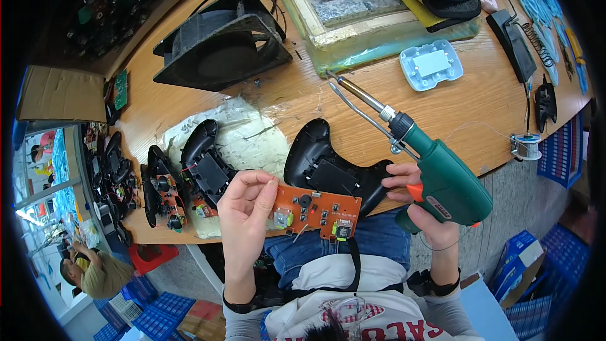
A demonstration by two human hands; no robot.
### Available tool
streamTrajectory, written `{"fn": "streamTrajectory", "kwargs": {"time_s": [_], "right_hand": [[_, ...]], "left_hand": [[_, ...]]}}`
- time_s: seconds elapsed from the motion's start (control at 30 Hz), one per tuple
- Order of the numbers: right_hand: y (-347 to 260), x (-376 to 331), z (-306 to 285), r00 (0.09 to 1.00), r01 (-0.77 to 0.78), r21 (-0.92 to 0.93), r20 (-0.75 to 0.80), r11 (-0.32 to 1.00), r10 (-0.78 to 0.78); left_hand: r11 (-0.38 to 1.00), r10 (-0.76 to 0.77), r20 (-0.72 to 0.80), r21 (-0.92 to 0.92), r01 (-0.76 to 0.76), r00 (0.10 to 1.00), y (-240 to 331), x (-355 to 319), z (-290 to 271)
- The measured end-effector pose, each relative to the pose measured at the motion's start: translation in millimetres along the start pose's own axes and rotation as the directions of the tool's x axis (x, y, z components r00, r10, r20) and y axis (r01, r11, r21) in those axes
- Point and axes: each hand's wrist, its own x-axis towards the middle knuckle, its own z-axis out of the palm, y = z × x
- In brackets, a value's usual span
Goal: Soldering and assembling the internal circuit boards into game controller shells.
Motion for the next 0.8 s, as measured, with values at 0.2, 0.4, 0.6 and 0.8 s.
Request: {"fn": "streamTrajectory", "kwargs": {"time_s": [0.2, 0.4, 0.6, 0.8], "right_hand": [[2.2, -0.9, -3.8, 1.000, 0.006, 0.017, -0.006, 1.000, -0.006], [0.3, 0.9, 1.0, 1.000, 0.006, 0.004, -0.017, 1.000, -0.006], [0.9, 0.2, 0.8, 0.998, 0.010, -0.022, -0.060, 1.000, -0.012], [-1.6, 1.2, 2.7, 0.997, -0.004, -0.012, -0.083, 1.000, 0.003]], "left_hand": [[0.912, -0.069, -0.010, 0.405, 0.067, 0.998, 5.7, -8.1, -5.3], [0.982, -0.012, 0.026, 0.189, 0.006, 1.000, 3.6, -16.1, -9.0], [0.942, 0.138, 0.046, 0.303, -0.146, 0.989, 17.6, -32.5, -3.6], [0.720, 0.377, 0.270, 0.516, -0.464, 0.886, 31.5, -44.1, 4.2]]}}
